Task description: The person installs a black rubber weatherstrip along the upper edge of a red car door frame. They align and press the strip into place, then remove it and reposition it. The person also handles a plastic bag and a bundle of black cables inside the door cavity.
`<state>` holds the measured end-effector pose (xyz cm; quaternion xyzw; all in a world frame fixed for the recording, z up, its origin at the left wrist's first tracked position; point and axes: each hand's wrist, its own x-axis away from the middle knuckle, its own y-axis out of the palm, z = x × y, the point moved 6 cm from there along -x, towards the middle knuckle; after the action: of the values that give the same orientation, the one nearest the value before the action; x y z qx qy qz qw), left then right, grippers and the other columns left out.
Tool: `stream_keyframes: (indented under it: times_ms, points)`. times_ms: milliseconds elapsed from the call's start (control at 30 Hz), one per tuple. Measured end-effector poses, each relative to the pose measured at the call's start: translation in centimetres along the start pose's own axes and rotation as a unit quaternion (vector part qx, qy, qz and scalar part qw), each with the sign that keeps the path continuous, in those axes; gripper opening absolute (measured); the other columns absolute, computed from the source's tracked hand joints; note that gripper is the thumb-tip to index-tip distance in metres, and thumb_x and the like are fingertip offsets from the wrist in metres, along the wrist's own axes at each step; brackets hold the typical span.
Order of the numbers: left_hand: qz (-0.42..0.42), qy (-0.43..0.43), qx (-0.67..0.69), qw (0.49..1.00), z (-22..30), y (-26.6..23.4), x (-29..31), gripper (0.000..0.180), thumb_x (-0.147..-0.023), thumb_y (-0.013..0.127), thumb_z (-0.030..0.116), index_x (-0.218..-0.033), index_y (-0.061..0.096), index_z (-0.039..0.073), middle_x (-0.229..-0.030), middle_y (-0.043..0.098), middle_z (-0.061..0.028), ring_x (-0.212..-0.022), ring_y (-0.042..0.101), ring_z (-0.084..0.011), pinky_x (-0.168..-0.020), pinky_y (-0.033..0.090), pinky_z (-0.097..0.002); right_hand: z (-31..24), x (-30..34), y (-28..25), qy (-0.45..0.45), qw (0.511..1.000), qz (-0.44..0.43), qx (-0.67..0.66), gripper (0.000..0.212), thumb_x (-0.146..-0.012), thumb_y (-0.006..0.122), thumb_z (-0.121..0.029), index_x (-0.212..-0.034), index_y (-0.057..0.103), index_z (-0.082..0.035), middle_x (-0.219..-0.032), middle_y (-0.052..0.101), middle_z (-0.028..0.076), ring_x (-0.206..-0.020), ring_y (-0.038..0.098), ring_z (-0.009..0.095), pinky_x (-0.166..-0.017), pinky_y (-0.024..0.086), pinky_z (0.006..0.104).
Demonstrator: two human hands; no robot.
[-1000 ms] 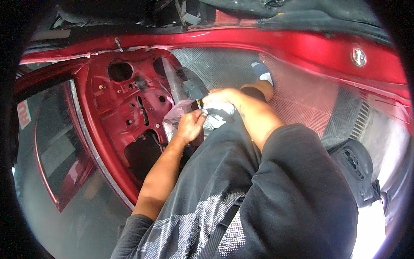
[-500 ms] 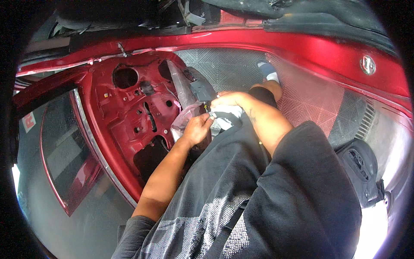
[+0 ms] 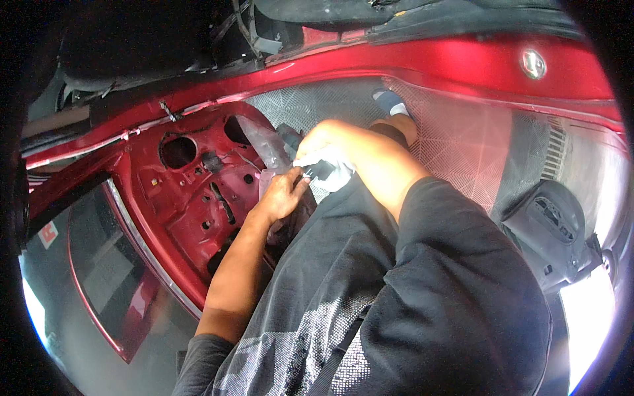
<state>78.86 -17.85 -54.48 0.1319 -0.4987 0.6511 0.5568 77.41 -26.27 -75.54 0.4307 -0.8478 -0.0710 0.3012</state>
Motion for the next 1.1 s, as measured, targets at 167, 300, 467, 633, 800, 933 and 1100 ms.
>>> stream_keyframes:
  times_ms: [167,300,467,633,800,933,1100]
  points:
    - [0.018,0.034,-0.06,0.997,-1.0,0.5,-0.4,0.029,-0.113,0.06,0.024,-0.114,0.061,-0.005,-0.098,0.07,-0.0386,-0.1,0.069,-0.0585,-0.085,0.054,-0.0607,-5.3,2.8,-0.7,0.093,0.989,-0.015,0.114,0.045,-0.105,0.066,-0.054,-0.124,0.081,-0.017,-0.115,0.077,-0.002,-0.095,0.066,0.016,-0.085,0.052,0.0447]
    - [-0.001,0.045,-0.081,0.996,-0.7,0.6,-0.4,0.027,-0.114,0.058,0.022,-0.113,0.059,-0.006,-0.099,0.069,-0.0392,-0.101,0.068,-0.0586,-0.085,0.053,-0.0617,-6.7,4.8,-0.5,0.18,0.979,0.0,0.096,0.038,-0.103,0.067,-0.048,-0.119,0.083,-0.018,-0.108,0.077,-0.002,-0.086,0.066,0.017,-0.079,0.053,0.0442]
    - [-0.022,0.058,-0.1,0.993,-0.7,0.7,-0.2,0.025,-0.114,0.056,0.02,-0.112,0.057,-0.005,-0.1,0.07,-0.039,-0.101,0.069,-0.0586,-0.086,0.053,-0.063,-7.0,4.3,-0.2,0.176,0.978,-0.041,0.106,0.033,-0.102,0.068,-0.045,-0.117,0.082,-0.02,-0.099,0.077,-0.002,-0.08,0.065,0.016,-0.075,0.053,0.044]
    - [-0.026,0.049,-0.13,0.99,-0.6,1.0,0.0,0.024,-0.114,0.055,0.019,-0.116,0.055,-0.005,-0.1,0.07,-0.0405,-0.1,0.069,-0.0593,-0.086,0.053,-0.0654,-5.8,2.6,0.3,0.177,0.978,-0.094,0.053,0.027,-0.104,0.067,-0.041,-0.113,0.081,-0.02,-0.097,0.076,-0.004,-0.077,0.066,0.015,-0.074,0.053,0.0415]
    - [-0.008,0.018,-0.104,0.994,-1.8,2.4,0.6,0.027,-0.114,0.054,0.019,-0.126,0.051,-0.004,-0.1,0.07,-0.0419,-0.099,0.069,-0.0607,-0.086,0.053,-0.067,-8.0,4.3,1.2,0.163,0.971,-0.108,0.137,0.026,-0.107,0.064,-0.04,-0.113,0.08,-0.02,-0.098,0.076,-0.005,-0.078,0.066,0.015,-0.074,0.054,0.0396]
    - [0.004,0.046,-0.08,0.996,-2.0,2.5,0.5,0.024,-0.114,0.053,0.019,-0.12,0.052,-0.004,-0.096,0.07,-0.0419,-0.096,0.068,-0.0622,-0.087,0.051,-0.0702,-4.1,0.4,0.2,0.037,0.977,-0.138,0.16,0.027,-0.108,0.065,-0.042,-0.119,0.079,-0.022,-0.103,0.077,-0.004,-0.083,0.067,0.015,-0.076,0.055,0.0402]
    - [-0.029,0.03,-0.096,0.994,-2.9,3.7,1.0,0.024,-0.114,0.052,0.02,-0.125,0.053,-0.001,-0.099,0.07,-0.0415,-0.099,0.068,-0.0611,-0.088,0.052,-0.068,-5.6,3.3,1.5,0.093,0.953,-0.069,0.28,0.027,-0.11,0.064,-0.043,-0.117,0.078,-0.021,-0.097,0.074,-0.002,-0.082,0.067,0.017,-0.077,0.056,0.0421]
